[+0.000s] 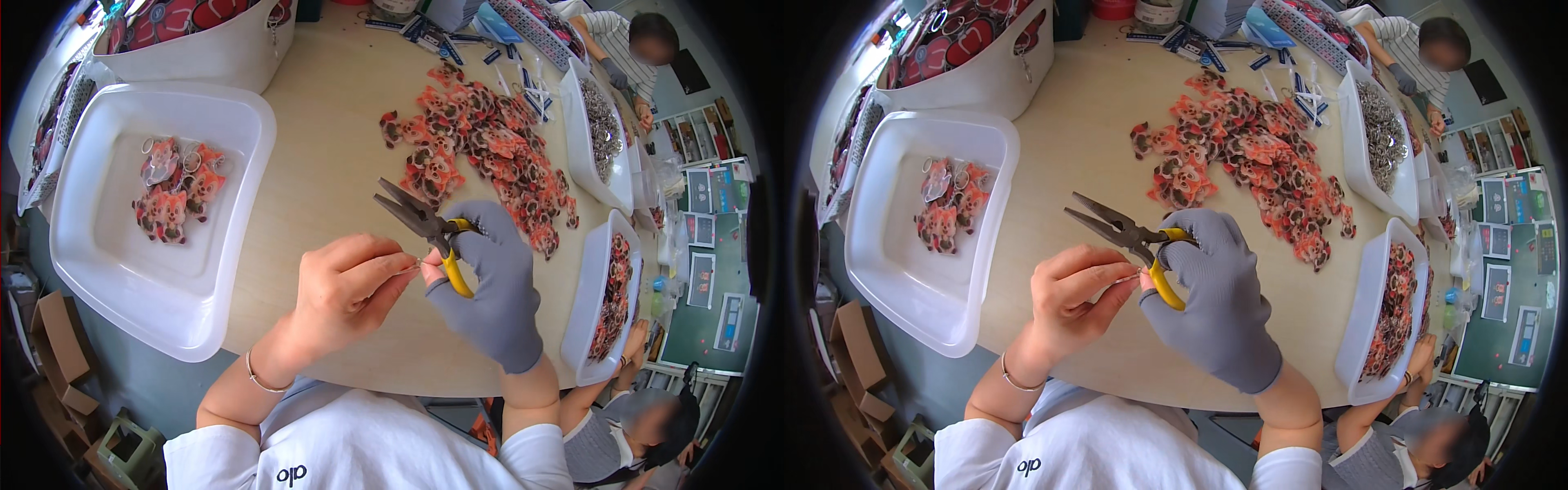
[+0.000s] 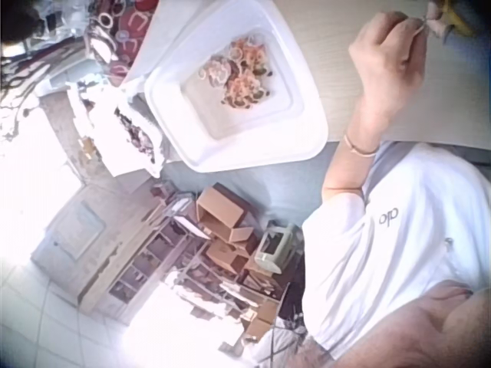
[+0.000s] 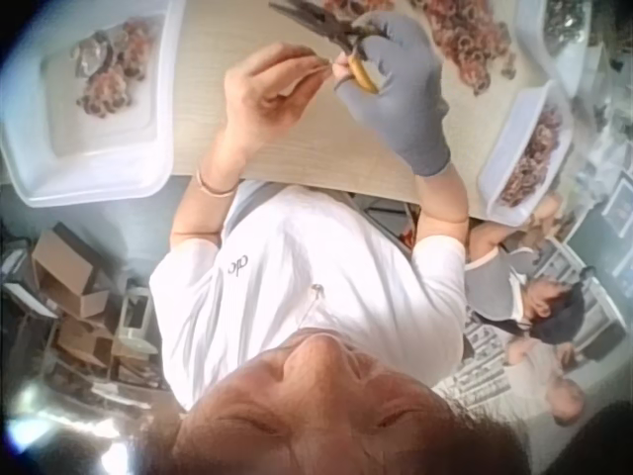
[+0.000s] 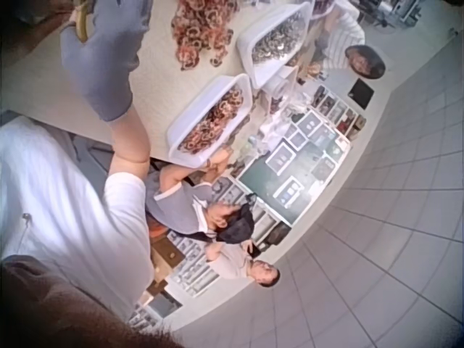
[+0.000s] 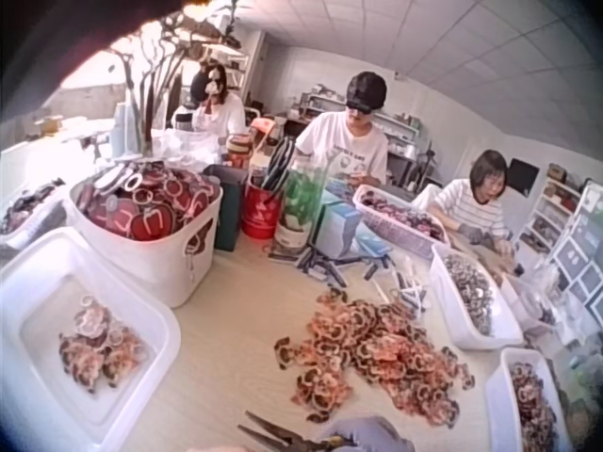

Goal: The person assembles keychains by attaching small fox-shaped charms to metal key rings using pliers. They pick up a charm and a split ring, use the pliers to open the ring, link the charm, and then close the ring. The finished keychains are placed into a white plastic container on the table.

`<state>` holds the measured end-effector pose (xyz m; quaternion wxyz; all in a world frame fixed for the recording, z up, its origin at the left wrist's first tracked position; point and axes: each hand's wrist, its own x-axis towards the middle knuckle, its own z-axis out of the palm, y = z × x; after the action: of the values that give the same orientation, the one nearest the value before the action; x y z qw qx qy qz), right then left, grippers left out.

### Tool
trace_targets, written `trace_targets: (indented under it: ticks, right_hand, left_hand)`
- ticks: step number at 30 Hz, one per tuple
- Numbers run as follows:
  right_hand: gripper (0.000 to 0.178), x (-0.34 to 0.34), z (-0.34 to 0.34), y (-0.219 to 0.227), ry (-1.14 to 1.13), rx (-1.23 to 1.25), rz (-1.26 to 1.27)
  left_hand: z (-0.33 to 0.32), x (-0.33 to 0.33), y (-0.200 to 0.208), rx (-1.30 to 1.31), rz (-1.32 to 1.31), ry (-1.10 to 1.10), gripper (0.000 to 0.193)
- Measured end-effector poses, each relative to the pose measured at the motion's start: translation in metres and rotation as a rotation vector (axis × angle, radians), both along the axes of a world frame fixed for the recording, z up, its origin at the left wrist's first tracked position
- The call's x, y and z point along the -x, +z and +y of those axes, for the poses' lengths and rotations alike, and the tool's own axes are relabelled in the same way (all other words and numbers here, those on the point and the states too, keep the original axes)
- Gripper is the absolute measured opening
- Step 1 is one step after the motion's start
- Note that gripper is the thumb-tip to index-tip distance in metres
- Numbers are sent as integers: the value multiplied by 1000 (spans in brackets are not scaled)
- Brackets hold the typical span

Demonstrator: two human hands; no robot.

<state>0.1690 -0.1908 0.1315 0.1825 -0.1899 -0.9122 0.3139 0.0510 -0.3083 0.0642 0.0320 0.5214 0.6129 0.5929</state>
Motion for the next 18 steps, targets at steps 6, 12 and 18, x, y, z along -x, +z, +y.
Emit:
trace_targets:
  ticks: [6, 12, 18]
  right_hand:
    - [15, 8, -19, -10, -127, 161, 184]
    - [18, 11, -22, -45, 6, 174, -58]
    - [24, 34, -48, -67, 98, -121, -191]
  left_hand:
    - [-10, 13, 10, -41, -153, 100, 15]
    - [-37, 19, 30, -131, -166, 229, 15]
    - [-51, 15, 36, -242, -135, 122, 20]
